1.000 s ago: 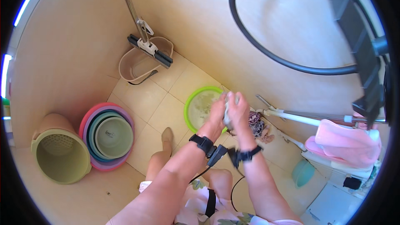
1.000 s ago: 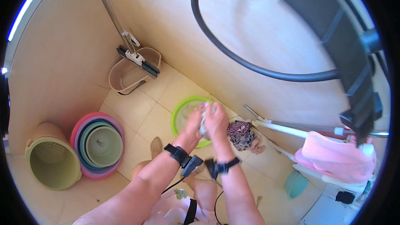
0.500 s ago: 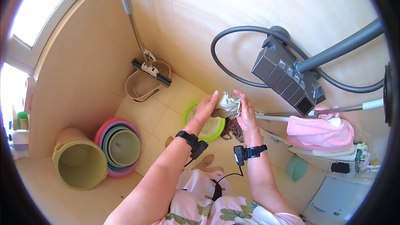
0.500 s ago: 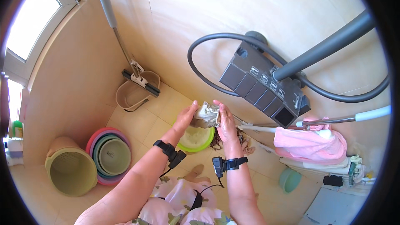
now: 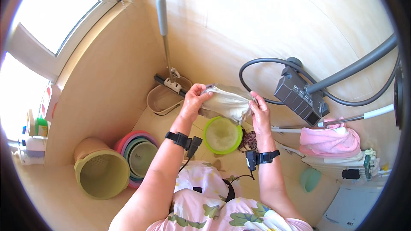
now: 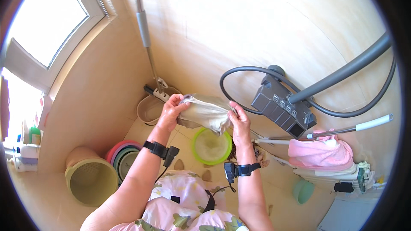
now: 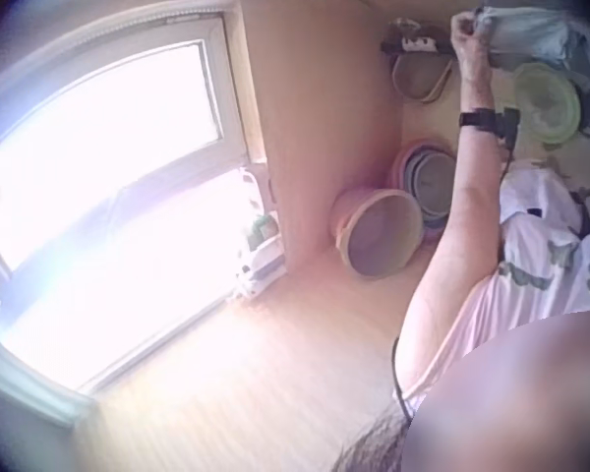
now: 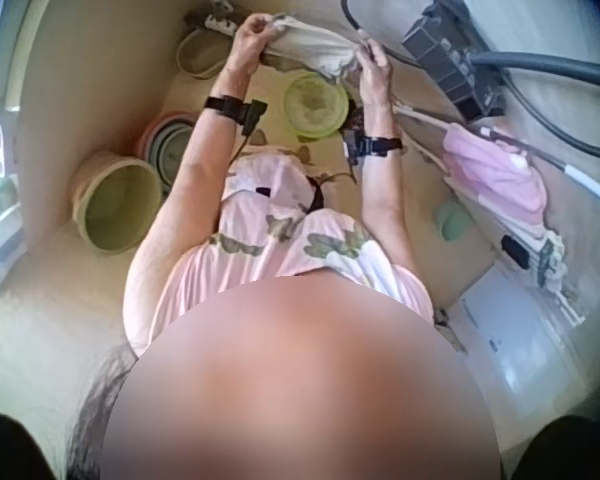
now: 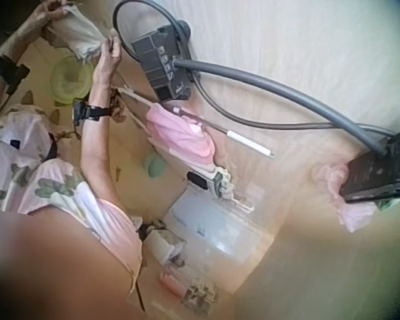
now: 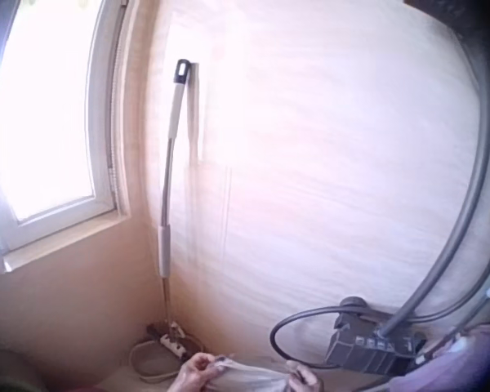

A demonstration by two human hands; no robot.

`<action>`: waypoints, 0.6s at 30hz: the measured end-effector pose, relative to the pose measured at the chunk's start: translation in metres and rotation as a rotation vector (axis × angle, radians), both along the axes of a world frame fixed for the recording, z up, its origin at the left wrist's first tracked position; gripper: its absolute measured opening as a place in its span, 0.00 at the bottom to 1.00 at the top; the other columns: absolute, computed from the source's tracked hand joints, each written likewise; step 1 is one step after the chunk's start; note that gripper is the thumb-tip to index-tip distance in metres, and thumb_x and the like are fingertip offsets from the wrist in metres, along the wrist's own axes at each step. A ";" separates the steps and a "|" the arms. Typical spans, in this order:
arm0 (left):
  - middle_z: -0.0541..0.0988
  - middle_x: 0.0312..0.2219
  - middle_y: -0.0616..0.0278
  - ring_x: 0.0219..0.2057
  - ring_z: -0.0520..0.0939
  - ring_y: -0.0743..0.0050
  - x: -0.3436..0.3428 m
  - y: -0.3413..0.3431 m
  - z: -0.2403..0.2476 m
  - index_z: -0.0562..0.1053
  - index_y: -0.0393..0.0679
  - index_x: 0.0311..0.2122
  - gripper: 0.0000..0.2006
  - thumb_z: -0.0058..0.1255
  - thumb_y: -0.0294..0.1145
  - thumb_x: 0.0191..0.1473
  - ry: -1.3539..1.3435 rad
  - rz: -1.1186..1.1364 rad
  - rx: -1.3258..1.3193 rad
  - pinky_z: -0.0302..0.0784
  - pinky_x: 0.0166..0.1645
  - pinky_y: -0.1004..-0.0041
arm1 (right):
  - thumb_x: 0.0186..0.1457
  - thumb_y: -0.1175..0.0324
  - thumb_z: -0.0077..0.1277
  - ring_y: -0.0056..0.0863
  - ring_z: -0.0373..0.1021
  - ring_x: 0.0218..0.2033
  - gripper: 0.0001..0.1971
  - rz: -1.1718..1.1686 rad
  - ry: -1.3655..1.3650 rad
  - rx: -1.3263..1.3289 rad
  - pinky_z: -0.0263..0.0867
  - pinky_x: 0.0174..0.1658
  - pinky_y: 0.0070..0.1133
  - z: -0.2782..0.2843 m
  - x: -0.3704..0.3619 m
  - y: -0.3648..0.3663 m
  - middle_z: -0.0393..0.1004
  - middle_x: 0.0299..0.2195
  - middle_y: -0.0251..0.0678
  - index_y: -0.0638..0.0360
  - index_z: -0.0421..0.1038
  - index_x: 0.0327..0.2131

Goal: The person washes clothes in a green basin, applying liquid detergent and rubbing a checkered cloth and a light-colored garment by hand before rinsing them.

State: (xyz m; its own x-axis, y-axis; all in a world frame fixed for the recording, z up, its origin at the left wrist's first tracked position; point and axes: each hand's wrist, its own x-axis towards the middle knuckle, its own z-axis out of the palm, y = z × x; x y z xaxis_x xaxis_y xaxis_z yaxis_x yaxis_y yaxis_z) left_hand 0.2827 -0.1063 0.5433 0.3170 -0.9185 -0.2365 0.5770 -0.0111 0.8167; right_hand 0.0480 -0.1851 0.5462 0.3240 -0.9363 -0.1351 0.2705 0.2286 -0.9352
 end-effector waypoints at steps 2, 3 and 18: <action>0.76 0.31 0.70 0.32 0.75 0.84 0.023 0.016 0.028 0.68 0.46 0.34 0.10 0.56 0.24 0.48 0.049 -0.020 -0.043 0.72 0.38 0.80 | 0.54 0.78 0.49 0.10 0.64 0.37 0.18 0.092 -0.053 -0.031 0.62 0.42 0.10 0.020 0.023 -0.004 0.70 0.42 0.26 0.62 0.66 0.50; 0.77 0.32 0.67 0.33 0.76 0.82 0.034 0.026 0.041 0.69 0.45 0.36 0.08 0.55 0.31 0.51 0.024 -0.022 -0.103 0.73 0.39 0.78 | 0.54 0.78 0.49 0.10 0.64 0.37 0.18 0.114 -0.061 -0.034 0.62 0.42 0.10 0.034 0.034 -0.005 0.70 0.42 0.26 0.62 0.66 0.50; 0.75 0.41 0.62 0.41 0.76 0.73 0.112 0.108 0.096 0.69 0.40 0.45 0.14 0.49 0.28 0.52 -0.152 0.468 -0.616 0.72 0.47 0.74 | 0.53 0.75 0.50 0.19 0.69 0.40 0.15 0.764 0.460 -0.741 0.66 0.43 0.19 0.151 0.272 0.049 0.74 0.40 0.33 0.60 0.69 0.46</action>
